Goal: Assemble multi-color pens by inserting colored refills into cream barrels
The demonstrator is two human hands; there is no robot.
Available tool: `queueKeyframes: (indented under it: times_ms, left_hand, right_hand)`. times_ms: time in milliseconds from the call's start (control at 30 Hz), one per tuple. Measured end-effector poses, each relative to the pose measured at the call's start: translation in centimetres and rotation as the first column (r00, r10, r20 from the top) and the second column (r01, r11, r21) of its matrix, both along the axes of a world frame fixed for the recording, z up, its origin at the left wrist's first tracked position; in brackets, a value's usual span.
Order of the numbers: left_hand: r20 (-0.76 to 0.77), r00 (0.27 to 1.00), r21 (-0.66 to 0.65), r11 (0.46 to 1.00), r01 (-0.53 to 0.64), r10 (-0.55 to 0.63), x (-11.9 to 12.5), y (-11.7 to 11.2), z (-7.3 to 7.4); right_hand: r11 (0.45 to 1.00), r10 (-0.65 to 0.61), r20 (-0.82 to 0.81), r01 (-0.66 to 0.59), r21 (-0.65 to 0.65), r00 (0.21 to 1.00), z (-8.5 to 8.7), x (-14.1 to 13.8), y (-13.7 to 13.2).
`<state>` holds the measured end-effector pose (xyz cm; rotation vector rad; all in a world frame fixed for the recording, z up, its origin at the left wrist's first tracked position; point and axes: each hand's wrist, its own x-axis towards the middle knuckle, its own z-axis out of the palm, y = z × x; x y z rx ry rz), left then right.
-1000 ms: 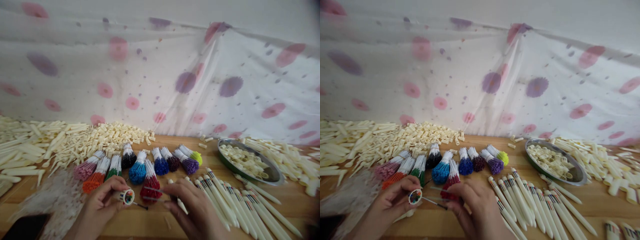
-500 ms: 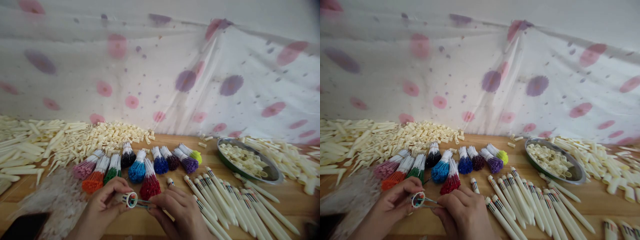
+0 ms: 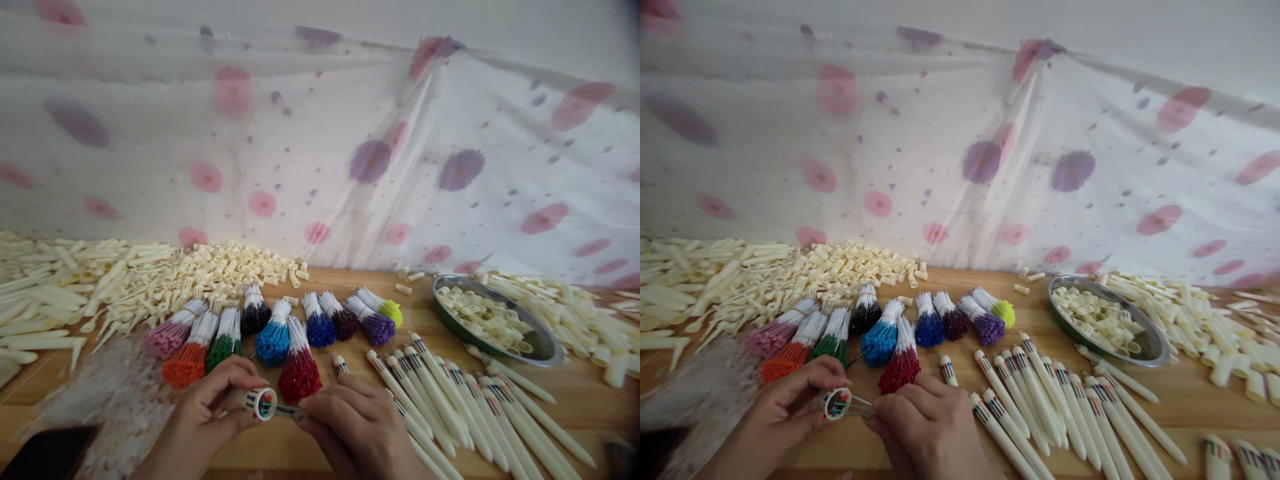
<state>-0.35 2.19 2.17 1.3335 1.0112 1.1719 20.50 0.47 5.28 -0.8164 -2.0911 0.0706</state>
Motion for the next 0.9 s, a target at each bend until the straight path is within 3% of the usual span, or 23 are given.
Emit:
queueKeyframes:
  times_ms: [200,500,733,900]
  left_hand:
    - [-0.057,0.998,-0.039,0.999,0.031,-0.034,0.0,-0.1,0.6]
    - [-0.197,0.976,0.047,0.993,0.105,-0.094,-0.2,-0.2,1.1]
    - [-0.149,0.989,0.063,0.998,0.013,-0.003,-0.1,-0.1,1.2]
    - [-0.14,0.985,0.05,0.995,-0.09,0.096,-0.1,0.0,0.4]
  right_hand:
    - [0.997,0.014,-0.005,-0.013,0.075,1.0,0.1,0.1,0.1]
    - [0.996,0.011,0.043,-0.015,0.091,0.999,0.1,0.3,-0.2]
    - [0.995,0.003,0.006,-0.003,0.096,1.0,0.3,0.4,-0.1]
    - [0.998,-0.054,0.01,0.054,-0.032,0.998,0.7,1.3,0.1]
